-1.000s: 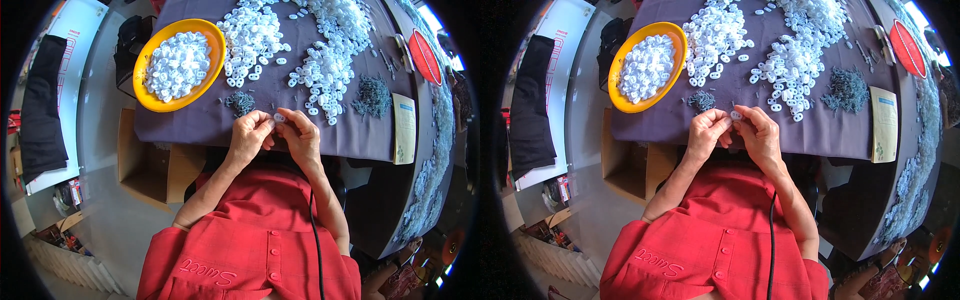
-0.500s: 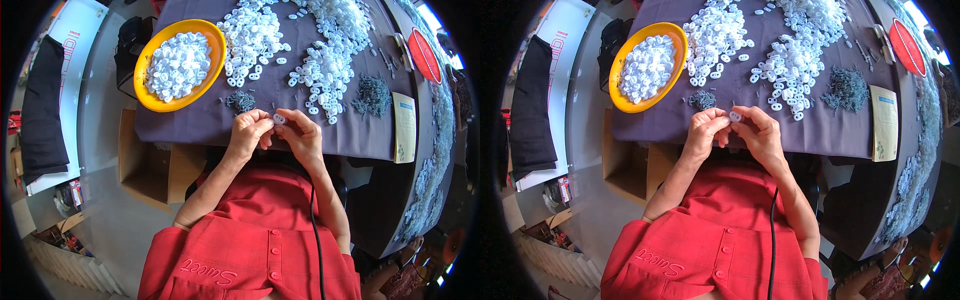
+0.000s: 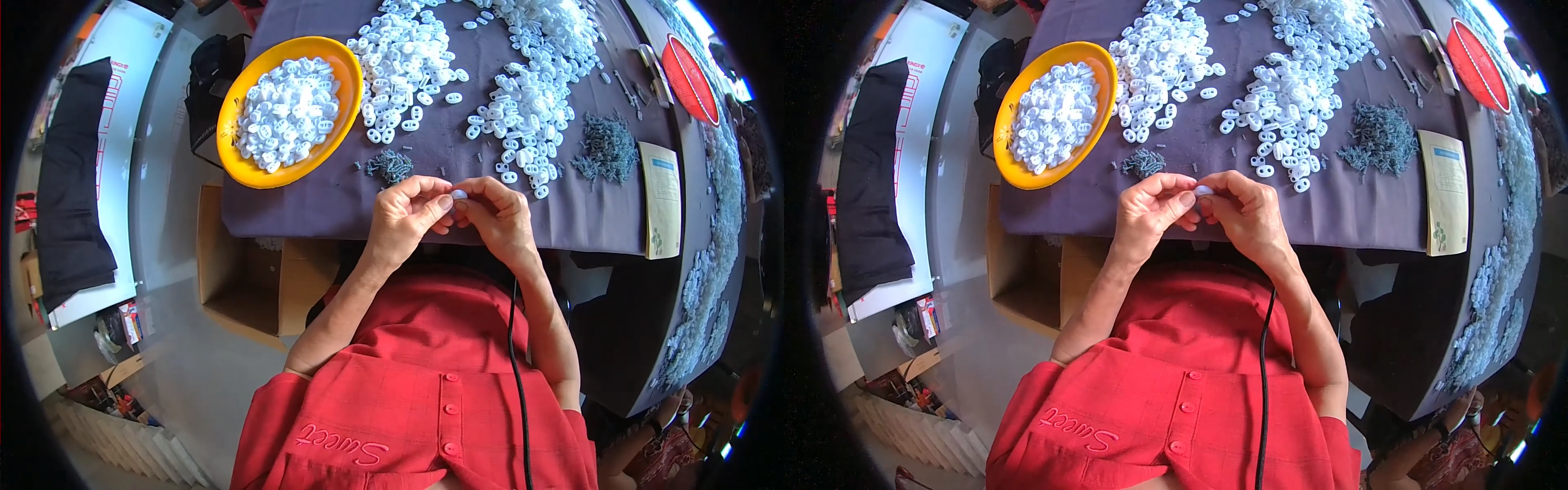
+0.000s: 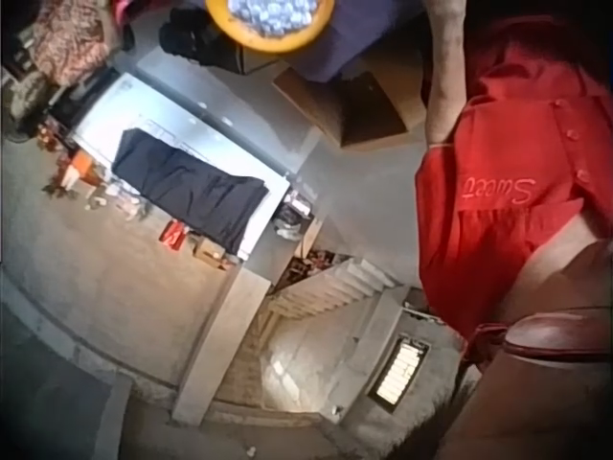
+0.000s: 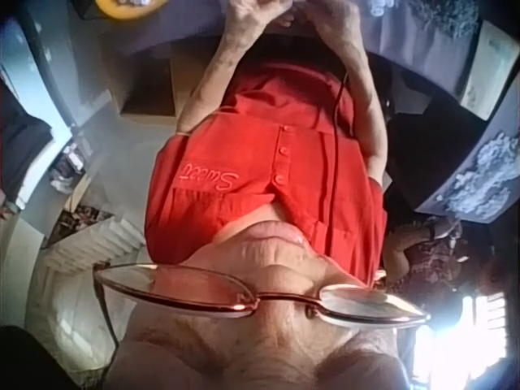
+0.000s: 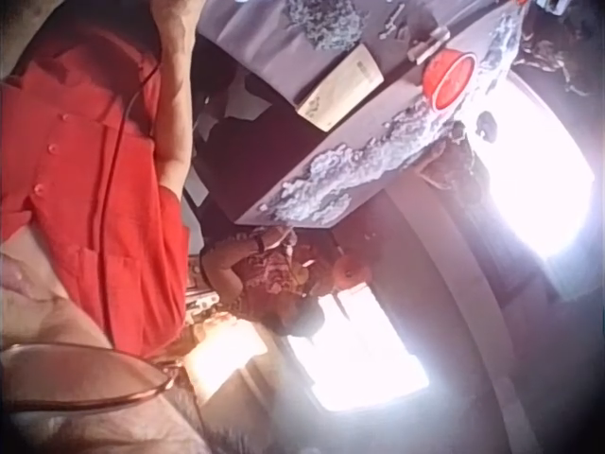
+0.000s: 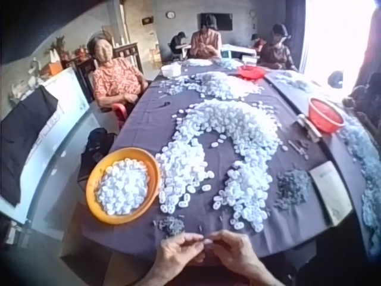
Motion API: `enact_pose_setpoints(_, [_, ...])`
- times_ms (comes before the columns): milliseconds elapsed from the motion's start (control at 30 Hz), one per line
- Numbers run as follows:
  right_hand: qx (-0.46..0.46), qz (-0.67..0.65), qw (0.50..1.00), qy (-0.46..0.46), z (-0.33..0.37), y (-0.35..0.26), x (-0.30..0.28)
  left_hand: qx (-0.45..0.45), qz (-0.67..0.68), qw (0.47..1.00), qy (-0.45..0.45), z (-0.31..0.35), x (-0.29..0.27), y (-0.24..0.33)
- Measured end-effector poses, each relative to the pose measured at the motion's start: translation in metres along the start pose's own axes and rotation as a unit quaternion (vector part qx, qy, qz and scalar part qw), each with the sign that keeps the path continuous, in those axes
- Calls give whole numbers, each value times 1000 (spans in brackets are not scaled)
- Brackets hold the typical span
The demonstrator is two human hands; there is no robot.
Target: The person assembles small plastic components by hand, inserting dark components into white plastic frames.
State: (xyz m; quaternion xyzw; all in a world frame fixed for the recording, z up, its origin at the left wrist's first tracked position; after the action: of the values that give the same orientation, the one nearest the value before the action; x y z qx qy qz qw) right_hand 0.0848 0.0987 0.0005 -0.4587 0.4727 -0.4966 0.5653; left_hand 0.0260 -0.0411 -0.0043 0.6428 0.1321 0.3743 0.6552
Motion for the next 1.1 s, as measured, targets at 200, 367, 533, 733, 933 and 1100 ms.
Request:
enact_pose_setpoints(200, [-20, -35, 999, 6, 1, 4, 5, -31, 5, 999, 11, 1, 0, -2])
enact_pose_setpoints(367, [-19, -124, 992, 14, 2, 10, 6, -40, 4, 999, 24, 1, 2, -4])
enact_pose_setpoints(533, [-23, -140, 990, 20, 4, 11, 10, -31, 14, 999, 35, 2, 1, -8])
enact_pose_setpoints(733, [-81, 15, 995, 62, 2, 10, 12, -44, 8, 998, 39, 2, 1, -11])
enact_pose_setpoints(933, [-101, 97, 988, 69, 2, 7, 8, -49, 2, 998, 25, 0, 2, -7])
enact_pose_setpoints(1100, [-120, 107, 986, 47, 3, 4, 6, -71, -3, 997, 6, -2, 0, -7])
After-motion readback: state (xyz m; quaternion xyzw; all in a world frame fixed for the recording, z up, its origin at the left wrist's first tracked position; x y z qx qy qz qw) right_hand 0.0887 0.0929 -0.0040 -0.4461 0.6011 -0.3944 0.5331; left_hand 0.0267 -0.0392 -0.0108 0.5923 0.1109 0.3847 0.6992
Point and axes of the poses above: each hand's wrist, its own z-axis away from the middle knuckle, its own x-axis out of the palm, y = z × x, the point moved 2 cm from there along -z, towards the middle knuckle, and after that the axes turned 15 degrees about -y, right-handed, at the moved point
